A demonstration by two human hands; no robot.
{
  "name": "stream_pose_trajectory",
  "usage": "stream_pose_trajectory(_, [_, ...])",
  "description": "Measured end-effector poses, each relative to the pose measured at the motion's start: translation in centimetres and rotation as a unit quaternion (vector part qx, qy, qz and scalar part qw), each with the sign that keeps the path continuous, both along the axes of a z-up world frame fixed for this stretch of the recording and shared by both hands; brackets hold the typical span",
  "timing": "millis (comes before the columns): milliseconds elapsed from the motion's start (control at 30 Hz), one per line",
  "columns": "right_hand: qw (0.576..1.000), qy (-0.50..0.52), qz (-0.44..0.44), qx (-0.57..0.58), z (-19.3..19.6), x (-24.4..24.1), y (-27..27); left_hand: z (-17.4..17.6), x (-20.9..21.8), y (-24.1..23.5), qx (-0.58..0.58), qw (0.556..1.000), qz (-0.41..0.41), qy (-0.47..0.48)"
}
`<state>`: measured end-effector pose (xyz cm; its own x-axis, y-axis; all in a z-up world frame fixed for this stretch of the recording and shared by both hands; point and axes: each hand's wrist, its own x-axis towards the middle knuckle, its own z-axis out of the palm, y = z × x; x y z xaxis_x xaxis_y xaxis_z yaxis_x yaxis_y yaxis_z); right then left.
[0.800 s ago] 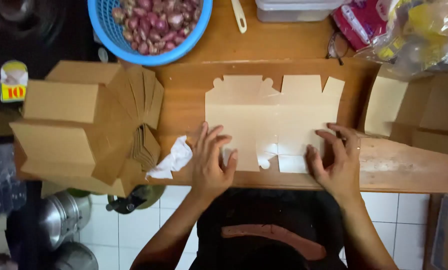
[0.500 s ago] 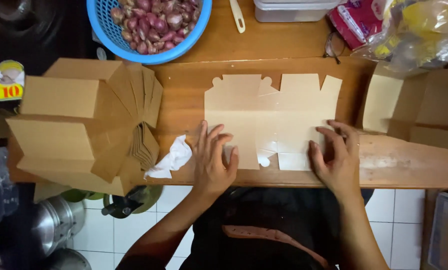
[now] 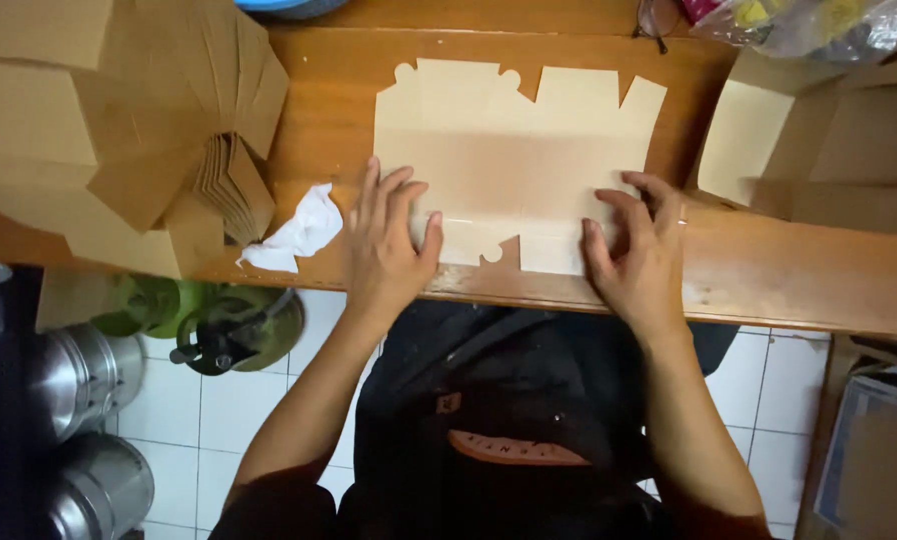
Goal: The person folds a flat cardboard sheet into a small rectangular box by hand. They crease the pre-scored lines, fold up the sides, and tuck the tabs to form the box structure. The finished box is placed on the table.
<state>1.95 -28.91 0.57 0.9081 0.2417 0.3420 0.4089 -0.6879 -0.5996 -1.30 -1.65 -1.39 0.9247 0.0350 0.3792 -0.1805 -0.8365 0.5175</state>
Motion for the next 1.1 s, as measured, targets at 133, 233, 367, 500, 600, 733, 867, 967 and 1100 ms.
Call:
stream_pose_trajectory(133, [1.000, 0.005, 0.003, 0.008, -0.4, 0.3, -0.5, 0.2, 0.1, -0.1, -0.020, 1.000, 0.011, 0.015])
stream_pose_trajectory(233, [1.000, 0.007, -0.017, 0.007, -1.0, 0.3, -1.2, 0.0, 0.2, -0.2, -0.018, 1.000, -0.003, 0.009])
stream_pose_trajectory(367, [0.999, 0.019, -0.026, 0.019, -1.2, 0.3, -1.5, -0.2, 0.1, -0.1, -0.010, 1.000, -0.001, 0.010])
stream_pose_trajectory(500, [0.999, 0.019, -0.039, 0.013, -1.4, 0.4, -1.4, 0.6, 0.4, 0.1, -0.006, 1.000, -0.008, 0.003])
stream_pose_trajectory(600, [0.999, 0.008, -0.035, 0.013, 0.0, 0.7, -0.8, 0.7, 0.6, 0.4, -0.027, 0.999, -0.017, 0.014])
stream_pose_trajectory(733, [0.997, -0.040, -0.044, -0.040, -1.1, 0.5, 0.3, 0.9, 0.5, 0.9, -0.043, 0.999, -0.013, 0.025])
stream_pose_trajectory(867, [0.992, -0.101, -0.016, -0.073, 0.7, 1.0, 4.1, 0.8, 1.6, 1.3, -0.062, 0.997, -0.022, 0.033])
stream_pose_trajectory(967, [0.991, -0.048, 0.095, -0.082, 1.3, 0.1, 7.0, 1.0, 1.0, 1.9, -0.076, 0.994, -0.042, 0.070])
stream_pose_trajectory(1100, [0.970, -0.017, 0.190, -0.151, 2.1, 0.7, 8.5, 3.7, 1.0, 4.0, -0.031, 0.977, -0.150, 0.145])
